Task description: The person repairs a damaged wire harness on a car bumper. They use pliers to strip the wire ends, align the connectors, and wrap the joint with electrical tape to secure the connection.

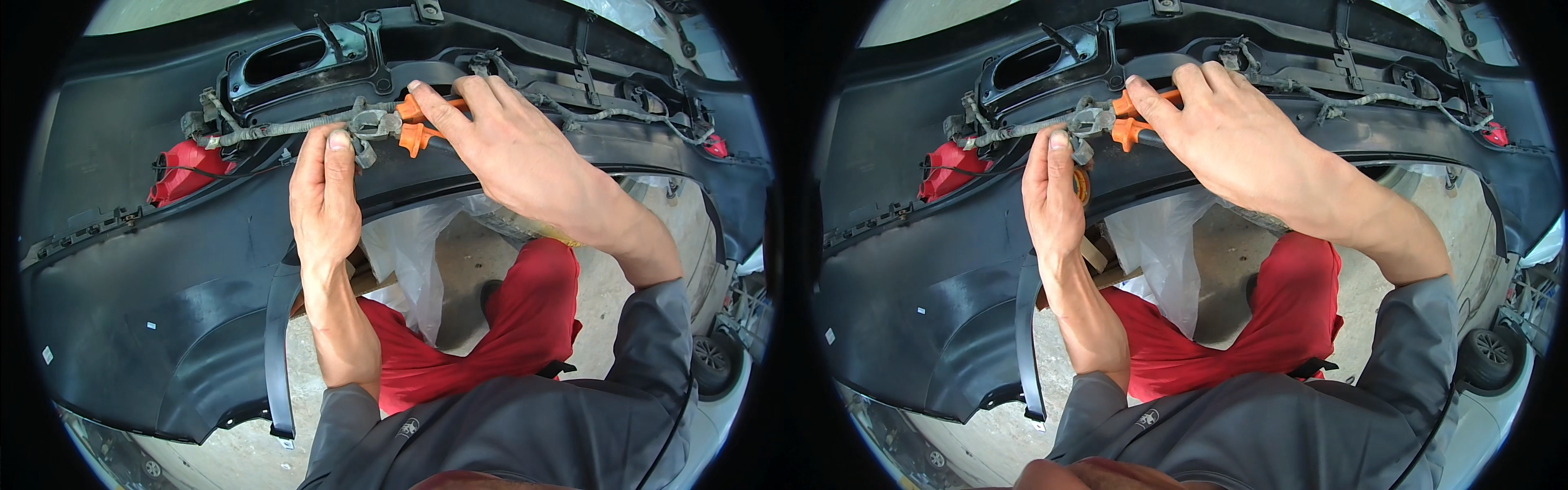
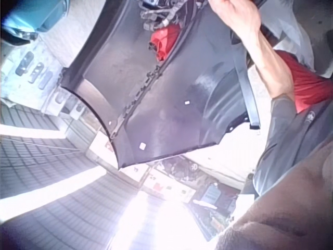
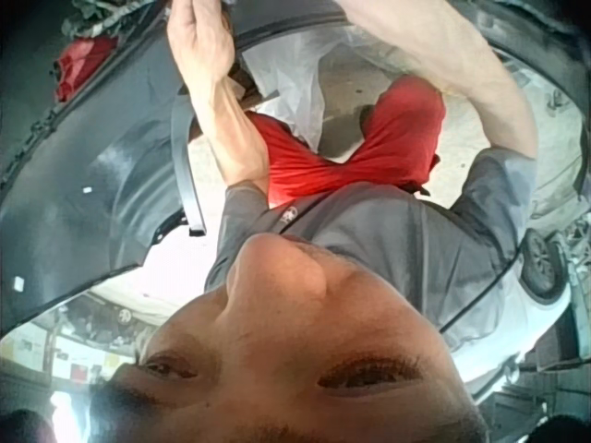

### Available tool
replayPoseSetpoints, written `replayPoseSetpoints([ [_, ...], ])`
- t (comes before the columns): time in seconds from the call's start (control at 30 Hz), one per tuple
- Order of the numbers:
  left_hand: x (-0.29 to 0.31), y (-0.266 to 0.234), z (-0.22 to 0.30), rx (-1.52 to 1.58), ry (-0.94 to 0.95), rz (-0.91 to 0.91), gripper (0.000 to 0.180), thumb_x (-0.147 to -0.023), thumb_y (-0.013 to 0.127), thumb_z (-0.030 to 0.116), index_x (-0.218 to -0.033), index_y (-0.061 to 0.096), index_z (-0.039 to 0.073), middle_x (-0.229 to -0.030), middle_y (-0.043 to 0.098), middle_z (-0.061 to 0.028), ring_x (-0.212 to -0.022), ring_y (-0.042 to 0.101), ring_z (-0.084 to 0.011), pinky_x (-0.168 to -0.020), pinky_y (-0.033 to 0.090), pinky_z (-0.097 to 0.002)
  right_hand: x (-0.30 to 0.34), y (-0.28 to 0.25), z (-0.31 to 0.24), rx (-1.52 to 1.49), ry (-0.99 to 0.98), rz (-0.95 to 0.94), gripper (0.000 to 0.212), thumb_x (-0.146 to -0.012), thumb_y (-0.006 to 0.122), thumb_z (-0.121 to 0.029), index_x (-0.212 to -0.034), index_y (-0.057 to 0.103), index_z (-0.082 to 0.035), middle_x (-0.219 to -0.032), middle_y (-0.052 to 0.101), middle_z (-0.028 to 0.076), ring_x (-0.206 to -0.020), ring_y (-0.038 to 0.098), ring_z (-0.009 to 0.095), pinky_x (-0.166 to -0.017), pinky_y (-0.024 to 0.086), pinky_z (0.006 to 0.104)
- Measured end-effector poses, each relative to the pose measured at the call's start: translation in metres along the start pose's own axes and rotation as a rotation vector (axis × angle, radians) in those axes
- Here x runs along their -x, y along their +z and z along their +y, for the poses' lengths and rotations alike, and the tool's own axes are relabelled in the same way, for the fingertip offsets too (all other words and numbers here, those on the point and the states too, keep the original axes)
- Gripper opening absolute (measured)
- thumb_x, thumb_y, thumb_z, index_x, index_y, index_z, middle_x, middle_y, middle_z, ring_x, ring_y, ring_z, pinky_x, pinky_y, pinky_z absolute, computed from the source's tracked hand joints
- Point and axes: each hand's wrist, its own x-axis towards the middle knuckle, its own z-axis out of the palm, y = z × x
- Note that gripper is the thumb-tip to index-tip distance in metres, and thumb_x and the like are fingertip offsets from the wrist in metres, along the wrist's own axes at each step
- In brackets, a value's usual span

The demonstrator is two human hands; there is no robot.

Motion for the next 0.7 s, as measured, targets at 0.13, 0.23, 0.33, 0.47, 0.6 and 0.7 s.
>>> replayPoseSetpoints([
  [0.13, 0.001, 0.001, 0.003, -0.029, 0.007, -0.006, 0.039, -0.119, 0.054, 0.037, -0.128, 0.069, 0.002, -0.098, 0.063, 0.0029, -0.088, 0.052, -0.0062, -0.078, 0.043, -0.0241, 0.000, -0.003, 0.002, -0.013, -0.011, -0.027, 0.067, -0.096, 0.066, 0.002, -0.160, 0.048, 0.000, -0.120, 0.058, 0.021, -0.106, 0.063, 0.039, -0.096, 0.054, 0.0478],
  [0.23, 0.000, 0.004, 0.002, -0.047, 0.035, -0.019, 0.040, -0.119, 0.054, 0.037, -0.128, 0.068, 0.001, -0.098, 0.062, 0.0036, -0.089, 0.050, -0.0058, -0.078, 0.042, -0.0234, 0.000, -0.007, 0.004, -0.019, -0.009, -0.062, 0.063, -0.096, 0.065, -0.001, -0.156, 0.050, 0.000, -0.118, 0.061, 0.024, -0.107, 0.066, 0.040, -0.094, 0.057, 0.0501],
  [0.33, 0.000, 0.004, 0.004, -0.048, 0.036, -0.031, 0.040, -0.119, 0.053, 0.038, -0.128, 0.068, 0.001, -0.097, 0.060, 0.0040, -0.088, 0.049, -0.0057, -0.077, 0.041, -0.0235, 0.000, -0.008, 0.003, -0.030, 0.010, -0.101, 0.061, -0.096, 0.065, -0.003, -0.155, 0.049, 0.000, -0.118, 0.062, 0.025, -0.109, 0.068, 0.042, -0.094, 0.059, 0.0515],
  [0.47, 0.000, 0.005, 0.003, -0.075, 0.053, -0.029, 0.040, -0.120, 0.052, 0.037, -0.128, 0.068, 0.002, -0.096, 0.059, 0.0044, -0.087, 0.047, -0.0056, -0.076, 0.041, -0.0241, 0.002, -0.004, 0.003, -0.025, 0.023, -0.109, 0.058, -0.098, 0.065, -0.005, -0.154, 0.049, -0.001, -0.119, 0.062, 0.025, -0.110, 0.069, 0.043, -0.092, 0.061, 0.0514],
  [0.6, -0.001, 0.004, 0.004, -0.096, 0.041, -0.031, 0.041, -0.120, 0.051, 0.038, -0.127, 0.069, 0.002, -0.093, 0.058, 0.0042, -0.085, 0.047, -0.0059, -0.075, 0.041, -0.0248, 0.003, -0.001, 0.004, -0.068, 0.045, -0.111, 0.055, -0.099, 0.064, -0.007, -0.152, 0.050, -0.003, -0.118, 0.062, 0.025, -0.105, 0.072, 0.042, -0.086, 0.063, 0.0502],
  [0.7, -0.001, 0.004, 0.003, -0.101, 0.059, -0.028, 0.041, -0.120, 0.050, 0.038, -0.126, 0.069, 0.003, -0.092, 0.058, 0.0041, -0.083, 0.047, -0.0060, -0.074, 0.041, -0.0251, 0.003, 0.004, 0.004, -0.116, 0.083, -0.116, 0.052, -0.100, 0.065, -0.008, -0.150, 0.051, -0.006, -0.115, 0.062, 0.024, -0.099, 0.074, 0.041, -0.082, 0.063, 0.0497],
])
